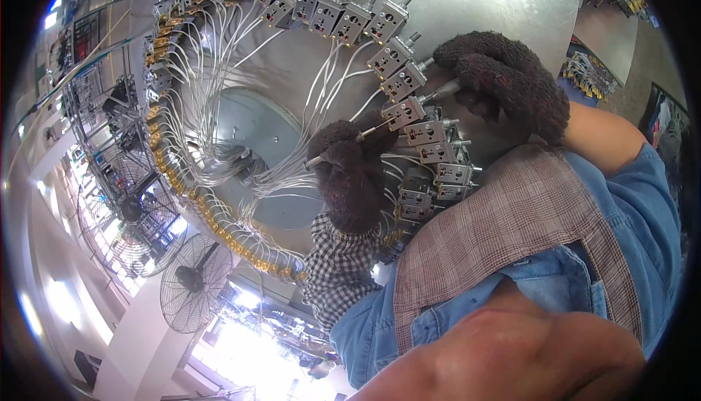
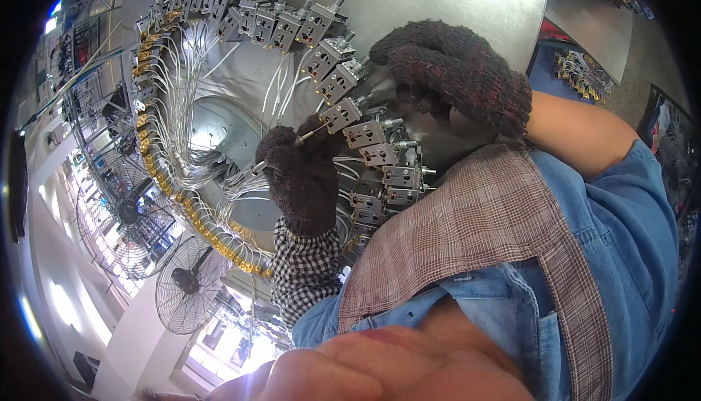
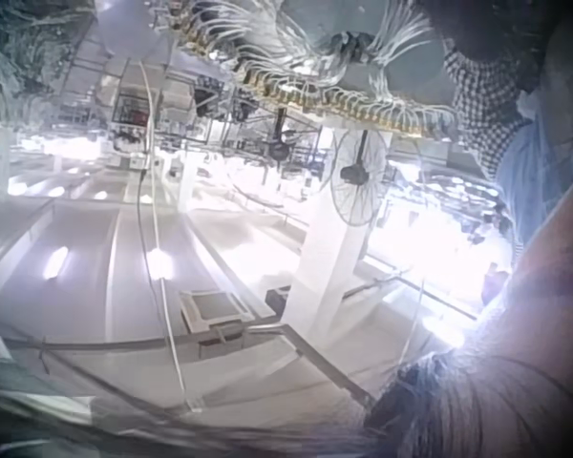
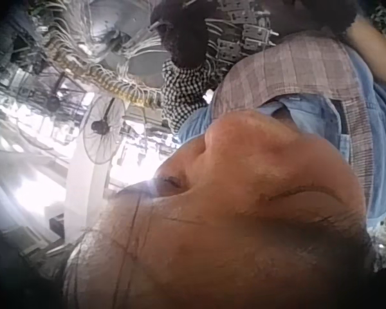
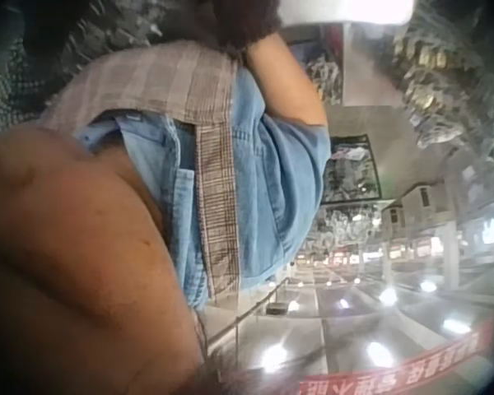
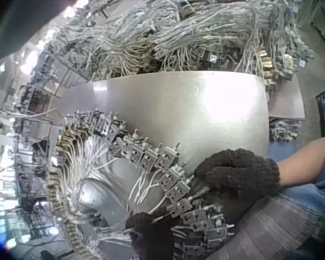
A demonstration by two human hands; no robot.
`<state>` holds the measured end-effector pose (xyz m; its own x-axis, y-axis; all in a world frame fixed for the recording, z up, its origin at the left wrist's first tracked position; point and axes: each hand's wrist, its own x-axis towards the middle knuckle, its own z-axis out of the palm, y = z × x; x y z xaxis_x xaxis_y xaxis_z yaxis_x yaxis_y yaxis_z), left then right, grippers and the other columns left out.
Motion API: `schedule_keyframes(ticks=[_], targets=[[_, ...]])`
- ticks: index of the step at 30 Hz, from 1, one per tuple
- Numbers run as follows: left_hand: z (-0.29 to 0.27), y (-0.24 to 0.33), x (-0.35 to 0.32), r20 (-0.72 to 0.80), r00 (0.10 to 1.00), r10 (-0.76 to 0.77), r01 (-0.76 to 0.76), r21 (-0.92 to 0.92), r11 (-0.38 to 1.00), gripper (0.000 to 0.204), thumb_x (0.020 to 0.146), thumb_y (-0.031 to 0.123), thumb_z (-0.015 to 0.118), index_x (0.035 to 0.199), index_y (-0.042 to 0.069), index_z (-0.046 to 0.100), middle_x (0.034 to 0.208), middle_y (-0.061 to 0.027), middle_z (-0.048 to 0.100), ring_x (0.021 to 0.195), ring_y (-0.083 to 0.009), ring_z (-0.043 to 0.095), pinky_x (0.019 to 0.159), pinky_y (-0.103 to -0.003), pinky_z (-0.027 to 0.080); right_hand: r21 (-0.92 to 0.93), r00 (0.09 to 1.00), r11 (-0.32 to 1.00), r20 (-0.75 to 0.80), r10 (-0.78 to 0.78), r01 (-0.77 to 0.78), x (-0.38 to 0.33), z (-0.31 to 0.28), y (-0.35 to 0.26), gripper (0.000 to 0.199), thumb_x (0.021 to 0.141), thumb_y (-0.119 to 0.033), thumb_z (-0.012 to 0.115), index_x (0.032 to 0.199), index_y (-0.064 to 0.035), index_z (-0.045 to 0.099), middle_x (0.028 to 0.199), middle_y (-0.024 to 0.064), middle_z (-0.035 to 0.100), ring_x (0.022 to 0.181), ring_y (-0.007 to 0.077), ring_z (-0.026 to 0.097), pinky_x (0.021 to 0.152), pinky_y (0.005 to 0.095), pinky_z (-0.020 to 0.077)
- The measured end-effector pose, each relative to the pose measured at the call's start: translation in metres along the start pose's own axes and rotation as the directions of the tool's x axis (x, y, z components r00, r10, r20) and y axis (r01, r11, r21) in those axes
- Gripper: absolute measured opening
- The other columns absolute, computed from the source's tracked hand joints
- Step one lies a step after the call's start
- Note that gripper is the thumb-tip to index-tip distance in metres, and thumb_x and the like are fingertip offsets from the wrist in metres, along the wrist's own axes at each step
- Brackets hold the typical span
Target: Manually arranging and securing wires on an electrical stator component held in a jig.
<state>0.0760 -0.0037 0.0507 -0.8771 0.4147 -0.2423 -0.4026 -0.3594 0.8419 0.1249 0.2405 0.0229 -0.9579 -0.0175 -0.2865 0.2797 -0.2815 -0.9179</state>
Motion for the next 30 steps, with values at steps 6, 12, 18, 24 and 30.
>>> schedule_keyframes(ticks=[6, 12, 18, 24, 30], targets=[[0.0, 0.0, -0.004, -0.171, 0.983, -0.064, 0.079, 0.081, 0.994, 0.03, 0.089, 0.029, 0.047, 0.111, 0.01, 0.042, 0.106, -0.0198, 0.057, 0.091, -0.0303, 0.06, 0.075, -0.043, 0.054, -0.671, 0.613, 0.314, 0.264, -0.745, 0.671, 0.016, -0.004, 0.027, 0.034, 0.086, -0.021, 0.05, 0.114, -0.0017, 0.049, 0.099, 0.01, 0.06, 0.074, 0.0134, 0.059, 0.057, 0.0238, 0.0482], [-0.004, 0.005, -0.001, -0.078, 0.989, -0.126, 0.126, -0.015, 0.992, 0.025, 0.09, 0.026, 0.046, 0.111, 0.012, 0.043, 0.106, -0.0179, 0.057, 0.087, -0.0304, 0.062, 0.072, -0.039, 0.054, 0.094, 0.983, 0.982, 0.1, 0.154, -0.163, 0.003, -0.003, -0.001, 0.033, 0.081, -0.004, 0.051, 0.114, 0.0012, 0.05, 0.108, 0.0148, 0.055, 0.088, 0.0187, 0.059, 0.069, 0.0306, 0.0513], [0.0, 0.006, -0.002, -0.109, 0.983, -0.149, 0.149, -0.01, 0.989, 0.027, 0.091, 0.028, 0.043, 0.114, 0.014, 0.043, 0.107, -0.0171, 0.057, 0.087, -0.0316, 0.062, 0.072, -0.038, 0.054, 0.325, 0.982, 0.928, 0.003, 0.19, -0.18, 0.005, 0.01, -0.02, 0.036, 0.085, -0.015, 0.052, 0.119, -0.0019, 0.048, 0.104, 0.0114, 0.057, 0.071, 0.0108, 0.056, 0.053, 0.0206, 0.0481], [-0.004, 0.005, -0.003, -0.07, 0.987, -0.143, 0.14, -0.043, 0.989, 0.027, 0.091, 0.028, 0.042, 0.113, 0.012, 0.045, 0.108, -0.0183, 0.056, 0.089, -0.0319, 0.061, 0.074, -0.042, 0.053, 0.144, 0.994, 0.985, 0.07, 0.082, -0.092, 0.002, 0.002, -0.019, 0.038, 0.085, -0.018, 0.054, 0.119, -0.0029, 0.048, 0.105, 0.0109, 0.058, 0.083, 0.0163, 0.059, 0.065, 0.0281, 0.0515], [0.001, 0.003, -0.001, -0.102, 0.991, -0.09, 0.092, 0.017, 0.996, 0.029, 0.09, 0.029, 0.045, 0.113, 0.011, 0.043, 0.108, -0.0188, 0.056, 0.089, -0.0314, 0.061, 0.074, -0.045, 0.052, -0.503, 0.888, 0.732, 0.238, -0.393, 0.459, 0.01, -0.01, 0.006, 0.036, 0.083, -0.015, 0.054, 0.117, -0.0023, 0.049, 0.11, 0.0155, 0.055, 0.089, 0.0222, 0.059, 0.072, 0.0303, 0.0506]])
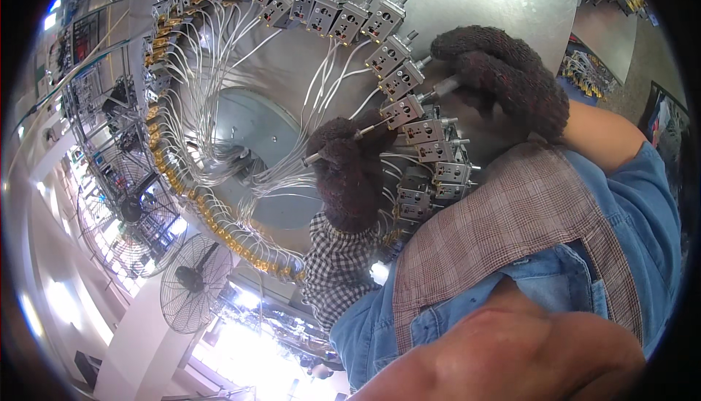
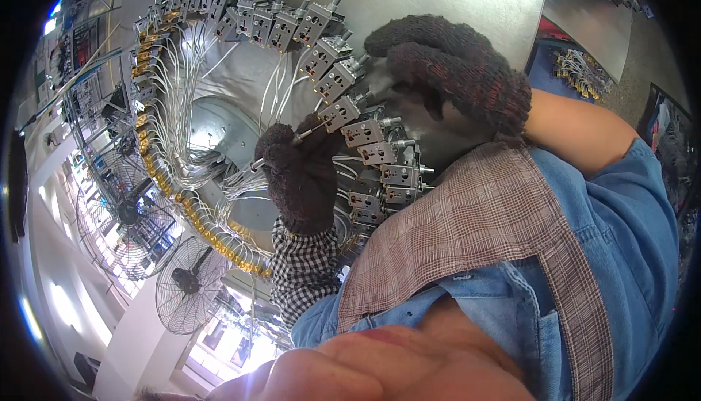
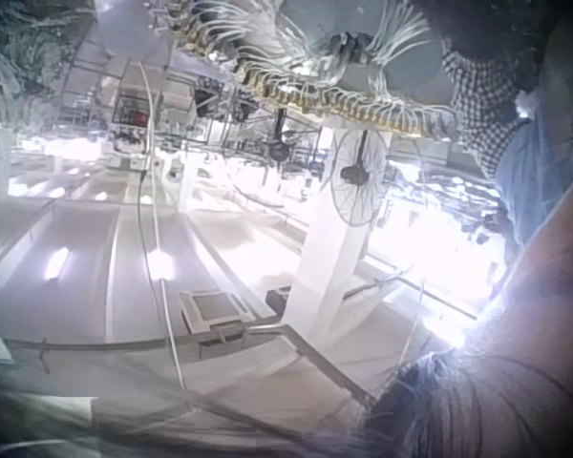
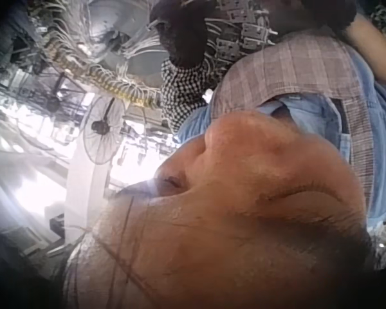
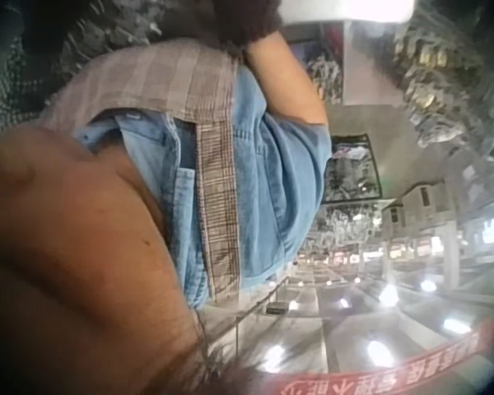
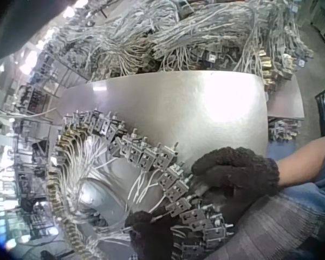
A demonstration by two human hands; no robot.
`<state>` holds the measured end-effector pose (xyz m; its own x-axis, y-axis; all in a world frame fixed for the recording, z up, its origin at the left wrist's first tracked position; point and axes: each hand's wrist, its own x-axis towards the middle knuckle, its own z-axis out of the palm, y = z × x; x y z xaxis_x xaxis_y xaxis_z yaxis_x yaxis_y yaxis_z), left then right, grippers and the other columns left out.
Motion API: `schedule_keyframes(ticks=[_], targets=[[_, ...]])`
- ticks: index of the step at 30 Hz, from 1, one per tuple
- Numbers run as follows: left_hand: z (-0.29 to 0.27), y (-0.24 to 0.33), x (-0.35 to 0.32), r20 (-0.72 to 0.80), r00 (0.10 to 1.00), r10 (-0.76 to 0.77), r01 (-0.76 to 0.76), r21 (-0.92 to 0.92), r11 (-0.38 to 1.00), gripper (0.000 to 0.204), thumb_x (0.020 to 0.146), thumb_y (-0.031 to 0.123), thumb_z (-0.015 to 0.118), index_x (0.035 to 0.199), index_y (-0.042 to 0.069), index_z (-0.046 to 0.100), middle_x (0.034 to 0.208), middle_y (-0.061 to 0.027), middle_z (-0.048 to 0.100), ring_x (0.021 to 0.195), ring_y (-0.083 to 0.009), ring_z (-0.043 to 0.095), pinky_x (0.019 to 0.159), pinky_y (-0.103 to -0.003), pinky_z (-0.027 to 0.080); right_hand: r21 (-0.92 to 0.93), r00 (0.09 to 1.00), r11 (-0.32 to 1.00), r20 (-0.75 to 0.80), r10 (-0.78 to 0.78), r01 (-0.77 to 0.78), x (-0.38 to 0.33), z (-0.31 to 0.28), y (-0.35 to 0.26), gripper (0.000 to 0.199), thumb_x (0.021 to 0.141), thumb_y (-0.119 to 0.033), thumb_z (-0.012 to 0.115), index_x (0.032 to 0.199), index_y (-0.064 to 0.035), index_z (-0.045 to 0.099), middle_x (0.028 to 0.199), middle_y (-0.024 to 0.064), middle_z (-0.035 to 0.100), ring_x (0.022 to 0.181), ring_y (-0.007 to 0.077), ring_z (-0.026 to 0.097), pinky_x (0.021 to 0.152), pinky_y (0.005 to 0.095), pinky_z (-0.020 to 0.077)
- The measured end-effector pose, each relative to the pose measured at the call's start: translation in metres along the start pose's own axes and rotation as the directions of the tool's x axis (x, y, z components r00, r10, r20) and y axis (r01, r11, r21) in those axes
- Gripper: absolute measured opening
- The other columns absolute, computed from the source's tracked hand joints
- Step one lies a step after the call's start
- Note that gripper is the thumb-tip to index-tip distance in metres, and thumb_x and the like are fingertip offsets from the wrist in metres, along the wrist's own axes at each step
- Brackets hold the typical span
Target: Manually arranging and securing wires on an electrical stator component held in a jig.
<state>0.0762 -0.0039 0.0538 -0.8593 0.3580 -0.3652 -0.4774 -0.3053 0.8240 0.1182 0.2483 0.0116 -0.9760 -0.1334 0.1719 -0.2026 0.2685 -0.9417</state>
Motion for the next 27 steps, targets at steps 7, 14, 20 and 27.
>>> schedule_keyframes(ticks=[7, 14, 20, 27], targets=[[0.006, 0.001, -0.003, -0.067, 0.998, 0.009, -0.001, 0.118, 0.993, 0.03, 0.088, 0.029, 0.05, 0.11, 0.011, 0.044, 0.106, -0.0187, 0.056, 0.086, -0.031, 0.061, 0.075, -0.045, 0.052, -0.371, 0.959, 0.886, 0.054, -0.278, 0.278, 0.004, -0.006, 0.004, 0.036, 0.083, -0.017, 0.049, 0.115, -0.0016, 0.05, 0.113, 0.0186, 0.053, 0.094, 0.0297, 0.058, 0.076, 0.0334, 0.0492], [0.009, 0.002, -0.003, -0.062, 0.997, 0.039, -0.039, -0.003, 0.999, 0.038, 0.086, 0.034, 0.052, 0.105, 0.002, 0.042, 0.099, -0.0233, 0.056, 0.085, -0.0332, 0.061, 0.073, -0.042, 0.053, 0.063, 0.999, 0.998, -0.036, -0.028, 0.03, 0.0, 0.002, 0.007, 0.036, 0.083, -0.018, 0.049, 0.115, -0.0022, 0.051, 0.112, 0.019, 0.053, 0.098, 0.0322, 0.055, 0.08, 0.0377, 0.0476], [0.01, 0.0, -0.003, -0.108, 0.993, 0.054, -0.053, 0.008, 0.999, 0.036, 0.086, 0.032, 0.053, 0.105, 0.002, 0.044, 0.1, -0.0231, 0.055, 0.087, -0.0337, 0.06, 0.074, -0.043, 0.053, -0.182, 0.966, 0.957, -0.083, -0.246, 0.228, 0.0, 0.007, 0.004, 0.036, 0.082, -0.015, 0.05, 0.116, -0.0025, 0.051, 0.11, 0.0183, 0.053, 0.093, 0.0298, 0.058, 0.074, 0.0339, 0.0495], [-0.005, -0.002, -0.001, 0.029, 0.998, 0.05, -0.05, 0.01, 0.999, 0.029, 0.091, 0.027, 0.044, 0.115, 0.012, 0.042, 0.109, -0.0208, 0.055, 0.096, -0.0311, 0.058, 0.078, -0.044, 0.052, -0.266, 0.969, 0.937, -0.041, -0.245, 0.225, 0.002, 0.005, 0.001, 0.043, 0.074, -0.006, 0.059, 0.116, -0.0011, 0.048, 0.11, 0.017, 0.054, 0.092, 0.0287, 0.058, 0.073, 0.0336, 0.0498]])
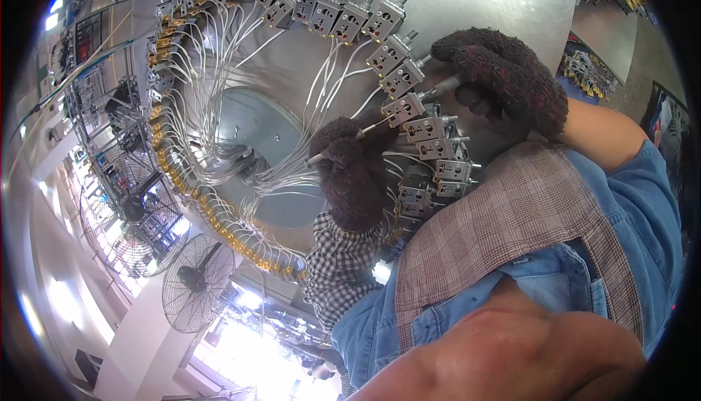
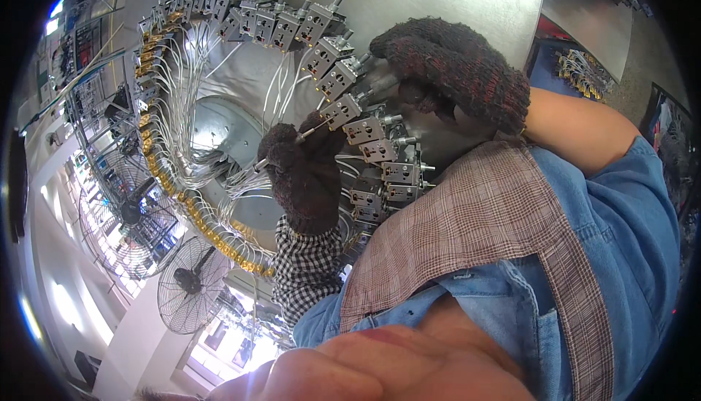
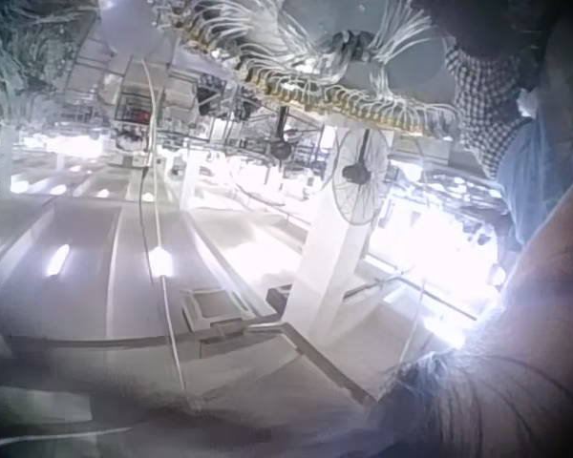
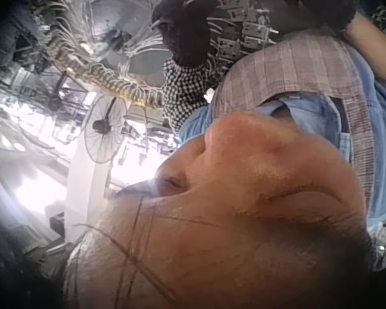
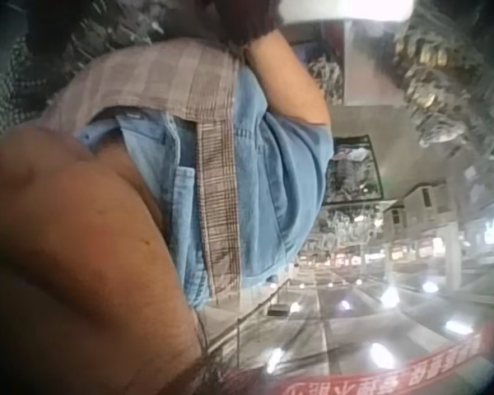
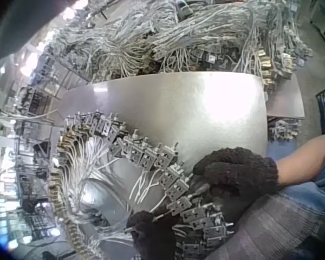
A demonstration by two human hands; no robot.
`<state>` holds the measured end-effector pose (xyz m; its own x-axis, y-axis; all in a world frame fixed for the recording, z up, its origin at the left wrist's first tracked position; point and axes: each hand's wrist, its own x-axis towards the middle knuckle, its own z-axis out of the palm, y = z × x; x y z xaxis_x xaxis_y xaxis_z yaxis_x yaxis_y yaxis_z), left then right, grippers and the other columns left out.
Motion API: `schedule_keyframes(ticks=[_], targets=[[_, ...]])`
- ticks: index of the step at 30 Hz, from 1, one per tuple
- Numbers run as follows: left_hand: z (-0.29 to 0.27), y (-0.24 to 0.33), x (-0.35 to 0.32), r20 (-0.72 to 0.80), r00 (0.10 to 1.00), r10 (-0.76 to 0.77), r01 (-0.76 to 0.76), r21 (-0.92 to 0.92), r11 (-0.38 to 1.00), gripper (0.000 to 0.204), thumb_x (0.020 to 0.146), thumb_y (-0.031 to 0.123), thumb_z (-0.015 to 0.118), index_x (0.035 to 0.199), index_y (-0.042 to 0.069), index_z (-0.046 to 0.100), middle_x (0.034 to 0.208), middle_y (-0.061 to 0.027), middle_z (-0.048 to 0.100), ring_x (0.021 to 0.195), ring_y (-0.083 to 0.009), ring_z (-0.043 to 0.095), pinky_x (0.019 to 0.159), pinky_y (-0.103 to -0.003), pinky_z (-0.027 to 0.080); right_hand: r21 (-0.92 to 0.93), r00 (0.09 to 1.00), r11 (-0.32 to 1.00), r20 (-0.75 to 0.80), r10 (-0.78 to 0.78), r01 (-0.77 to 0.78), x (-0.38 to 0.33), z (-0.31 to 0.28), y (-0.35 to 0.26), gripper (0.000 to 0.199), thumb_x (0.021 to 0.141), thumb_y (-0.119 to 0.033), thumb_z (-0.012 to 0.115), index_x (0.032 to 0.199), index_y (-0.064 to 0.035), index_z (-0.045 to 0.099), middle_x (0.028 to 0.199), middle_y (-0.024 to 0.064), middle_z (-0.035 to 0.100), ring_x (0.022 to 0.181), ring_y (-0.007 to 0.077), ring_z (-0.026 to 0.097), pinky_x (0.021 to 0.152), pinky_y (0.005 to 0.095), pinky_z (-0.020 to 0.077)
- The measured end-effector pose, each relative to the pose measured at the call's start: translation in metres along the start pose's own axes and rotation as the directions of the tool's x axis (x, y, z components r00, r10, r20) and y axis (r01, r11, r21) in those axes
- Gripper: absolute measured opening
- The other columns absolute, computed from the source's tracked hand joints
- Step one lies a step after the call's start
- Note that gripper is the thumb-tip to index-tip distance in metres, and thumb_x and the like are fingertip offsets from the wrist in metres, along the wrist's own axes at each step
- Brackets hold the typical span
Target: Manually arranging and securing wires on an electrical stator component held in a jig.
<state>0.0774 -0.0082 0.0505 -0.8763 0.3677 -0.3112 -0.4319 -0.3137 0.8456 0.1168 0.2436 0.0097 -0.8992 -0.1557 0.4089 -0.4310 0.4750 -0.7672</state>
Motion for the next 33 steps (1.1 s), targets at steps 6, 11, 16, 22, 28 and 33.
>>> schedule_keyframes(ticks=[6, 11, 16, 22, 28, 33], targets=[[-0.006, 0.004, 0.001, 0.02, 0.994, -0.104, 0.105, -0.07, 0.992, 0.027, 0.091, 0.026, 0.044, 0.115, 0.014, 0.044, 0.109, -0.0206, 0.055, 0.094, -0.0323, 0.059, 0.078, -0.045, 0.052, 0.762, 0.592, 0.12, 0.383, 0.709, -0.636, 0.002, -0.001, -0.018, 0.047, 0.07, -0.001, 0.062, 0.116, -0.0009, 0.047, 0.118, 0.0174, 0.049, 0.095, 0.0257, 0.058, 0.072, 0.0298, 0.0504], [-0.006, 0.002, 0.0, 0.014, 0.997, -0.071, 0.072, -0.087, 0.994, 0.027, 0.09, 0.023, 0.045, 0.115, 0.012, 0.043, 0.11, -0.0207, 0.055, 0.094, -0.0331, 0.059, 0.078, -0.045, 0.052, 0.488, 0.914, 0.781, 0.104, 0.392, -0.39, 0.001, -0.004, -0.009, 0.04, 0.07, 0.001, 0.063, 0.108, 0.0001, 0.052, 0.122, 0.0183, 0.046, 0.097, 0.0242, 0.058, 0.072, 0.0287, 0.0521], [-0.007, 0.001, 0.0, 0.029, 0.999, -0.022, 0.024, -0.065, 0.998, 0.028, 0.089, 0.02, 0.046, 0.115, 0.01, 0.042, 0.111, -0.0211, 0.054, 0.098, -0.0329, 0.057, 0.079, -0.046, 0.052, -0.006, 0.994, 0.995, -0.042, -0.097, 0.097, 0.016, -0.004, -0.013, 0.043, 0.075, -0.008, 0.062, 0.115, -0.0008, 0.047, 0.107, 0.0162, 0.056, 0.091, 0.0262, 0.059, 0.072, 0.0336, 0.0508], [0.005, 0.004, 0.002, -0.099, 0.995, -0.02, 0.014, -0.06, 0.998, 0.033, 0.086, 0.026, 0.054, 0.106, 0.002, 0.045, 0.099, -0.0209, 0.057, 0.089, -0.0332, 0.059, 0.076, -0.044, 0.052, -0.006, 0.994, 0.997, -0.082, -0.074, 0.074, -0.002, 0.005, 0.001, 0.039, 0.069, -0.009, 0.069, 0.104, -0.0002, 0.053, 0.111, 0.0191, 0.054, 0.098, 0.0298, 0.057, 0.079, 0.0364, 0.0498], [-0.004, 0.0, 0.001, 0.003, 1.0, -0.007, 0.007, -0.051, 0.999, 0.028, 0.088, 0.021, 0.048, 0.113, 0.008, 0.043, 0.107, -0.0215, 0.055, 0.094, -0.0319, 0.059, 0.078, -0.046, 0.052, 0.409, 0.912, 0.825, 0.054, 0.406, -0.391, 0.003, 0.012, -0.014, 0.034, 0.078, -0.01, 0.06, 0.111, -0.0009, 0.052, 0.112, 0.0184, 0.053, 0.099, 0.0278, 0.057, 0.076, 0.0348, 0.0506], [0.002, -0.003, -0.001, -0.063, 0.997, 0.052, -0.053, -0.018, 0.998, 0.028, 0.09, 0.027, 0.047, 0.111, 0.009, 0.045, 0.105, -0.0207, 0.056, 0.091, -0.0304, 0.06, 0.075, -0.045, 0.053, 0.194, 0.974, 0.955, 0.017, 0.225, -0.224, -0.012, 0.018, -0.001, 0.041, 0.073, 0.004, 0.059, 0.113, -0.0011, 0.048, 0.105, 0.0179, 0.056, 0.092, 0.0281, 0.059, 0.075, 0.034, 0.0509]])
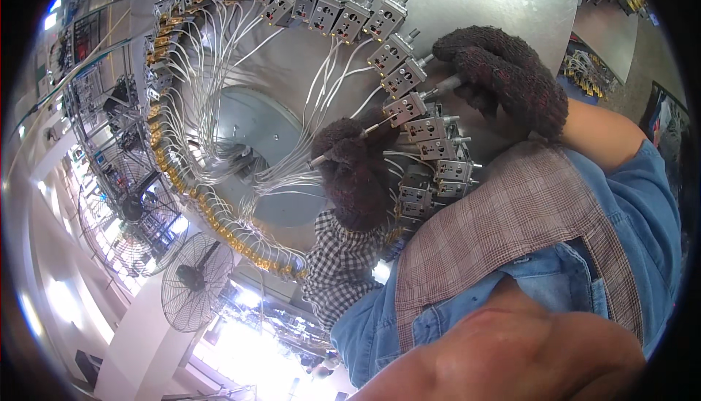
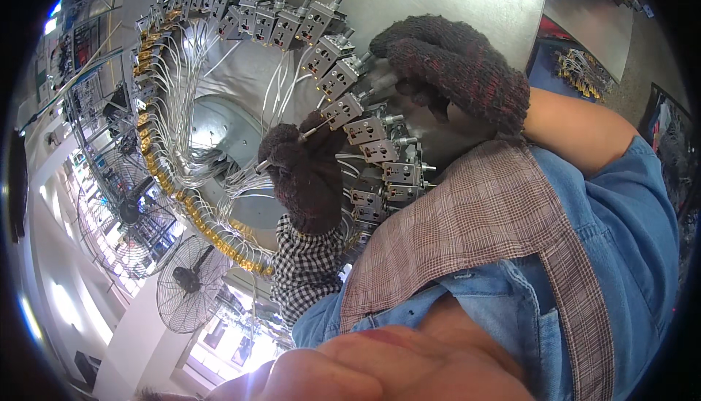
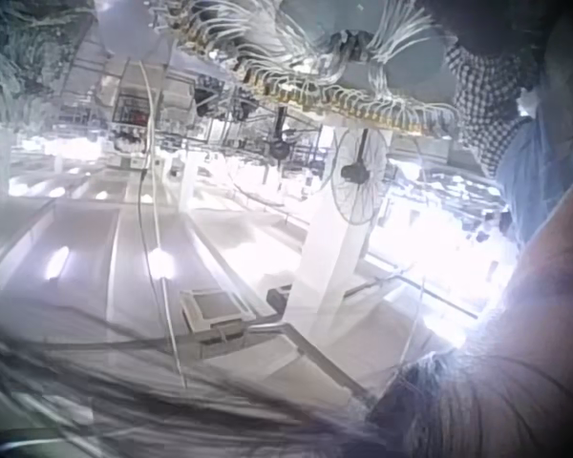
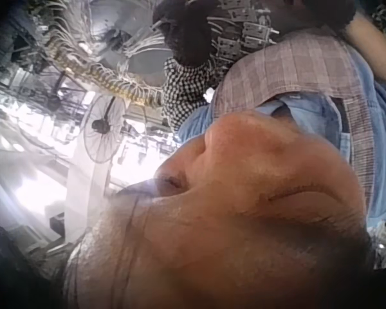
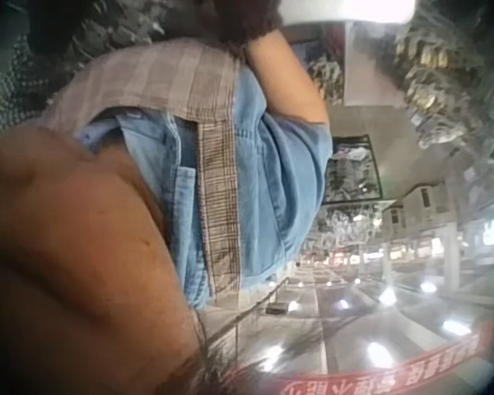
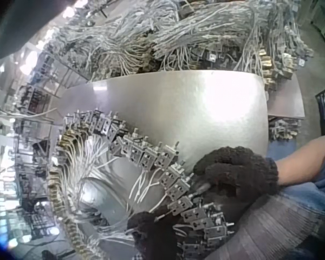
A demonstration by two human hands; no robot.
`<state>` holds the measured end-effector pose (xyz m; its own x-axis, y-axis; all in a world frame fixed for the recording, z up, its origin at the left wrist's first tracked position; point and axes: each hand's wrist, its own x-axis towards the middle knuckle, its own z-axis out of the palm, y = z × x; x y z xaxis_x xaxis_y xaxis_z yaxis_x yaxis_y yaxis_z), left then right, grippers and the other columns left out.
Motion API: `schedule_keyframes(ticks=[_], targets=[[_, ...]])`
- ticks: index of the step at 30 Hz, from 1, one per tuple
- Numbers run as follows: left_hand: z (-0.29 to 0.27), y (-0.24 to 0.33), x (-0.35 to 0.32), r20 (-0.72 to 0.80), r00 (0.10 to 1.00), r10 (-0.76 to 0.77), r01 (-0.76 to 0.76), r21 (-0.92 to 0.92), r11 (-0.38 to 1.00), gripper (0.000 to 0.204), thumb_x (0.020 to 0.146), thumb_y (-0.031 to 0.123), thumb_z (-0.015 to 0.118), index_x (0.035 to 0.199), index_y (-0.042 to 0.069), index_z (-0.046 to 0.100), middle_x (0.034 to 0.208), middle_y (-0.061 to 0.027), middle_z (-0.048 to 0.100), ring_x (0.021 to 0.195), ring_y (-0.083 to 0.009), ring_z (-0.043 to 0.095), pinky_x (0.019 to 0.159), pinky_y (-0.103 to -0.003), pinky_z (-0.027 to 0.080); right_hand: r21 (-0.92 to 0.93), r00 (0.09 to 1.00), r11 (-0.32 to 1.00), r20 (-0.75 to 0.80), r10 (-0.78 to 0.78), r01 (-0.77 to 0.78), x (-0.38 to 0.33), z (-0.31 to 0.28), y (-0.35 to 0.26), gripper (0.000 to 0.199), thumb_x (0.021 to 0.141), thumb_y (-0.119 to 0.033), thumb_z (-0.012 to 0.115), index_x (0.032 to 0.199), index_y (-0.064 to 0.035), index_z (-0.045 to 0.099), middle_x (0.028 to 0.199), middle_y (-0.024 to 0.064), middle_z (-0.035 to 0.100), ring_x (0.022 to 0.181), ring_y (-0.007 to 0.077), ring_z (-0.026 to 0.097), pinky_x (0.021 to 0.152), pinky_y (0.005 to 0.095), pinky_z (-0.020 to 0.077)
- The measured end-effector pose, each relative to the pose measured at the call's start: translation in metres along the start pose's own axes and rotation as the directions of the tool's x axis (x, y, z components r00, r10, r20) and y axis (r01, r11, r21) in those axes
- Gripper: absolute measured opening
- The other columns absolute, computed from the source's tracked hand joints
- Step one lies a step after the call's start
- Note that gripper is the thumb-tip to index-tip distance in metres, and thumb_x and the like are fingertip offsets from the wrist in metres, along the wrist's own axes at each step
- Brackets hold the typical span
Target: Manually arranging and securing wires on an electrical stator component held in a jig.
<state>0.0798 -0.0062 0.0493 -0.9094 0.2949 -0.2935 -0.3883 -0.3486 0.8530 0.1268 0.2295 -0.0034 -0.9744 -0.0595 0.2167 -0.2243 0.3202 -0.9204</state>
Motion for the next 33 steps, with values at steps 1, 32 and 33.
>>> schedule_keyframes(ticks=[1, 32, 33], targets=[[-0.001, -0.001, 0.0, 0.001, 1.0, 0.0, 0.0, 0.0, 1.0, 0.028, 0.09, 0.027, 0.047, 0.111, 0.009, 0.045, 0.105, -0.0207, 0.056, 0.091, -0.0304, 0.06, 0.075, -0.045, 0.053, -0.001, 1.0, 1.0, -0.001, 0.0, 0.0, 0.001, -0.001, -0.003, 0.041, 0.073, 0.004, 0.059, 0.113, -0.0011, 0.048, 0.105, 0.0179, 0.056, 0.092, 0.0281, 0.059, 0.075, 0.034, 0.0509], [-0.004, 0.009, 0.003, 0.121, 0.984, -0.129, 0.143, -0.115, 0.983, 0.03, 0.091, 0.028, 0.042, 0.113, 0.008, 0.041, 0.11, -0.0208, 0.053, 0.098, -0.0331, 0.057, 0.084, -0.047, 0.048, 0.005, 0.996, 0.996, 0.005, -0.093, 0.093, 0.017, -0.02, -0.02, 0.031, 0.088, -0.015, 0.045, 0.116, -0.0021, 0.048, 0.115, 0.0145, 0.051, 0.094, 0.0191, 0.057, 0.069, 0.0264, 0.0502], [0.0, 0.01, 0.002, 0.068, 0.988, -0.138, 0.144, -0.104, 0.984, 0.031, 0.09, 0.029, 0.045, 0.109, 0.005, 0.04, 0.106, -0.0189, 0.054, 0.094, -0.0319, 0.058, 0.082, -0.045, 0.05, 0.345, 0.969, 0.907, 0.133, 0.208, -0.242, 0.012, -0.021, -0.022, 0.027, 0.088, -0.013, 0.044, 0.111, -0.0028, 0.052, 0.118, 0.017, 0.049, 0.097, 0.0216, 0.057, 0.078, 0.0288, 0.0501]])
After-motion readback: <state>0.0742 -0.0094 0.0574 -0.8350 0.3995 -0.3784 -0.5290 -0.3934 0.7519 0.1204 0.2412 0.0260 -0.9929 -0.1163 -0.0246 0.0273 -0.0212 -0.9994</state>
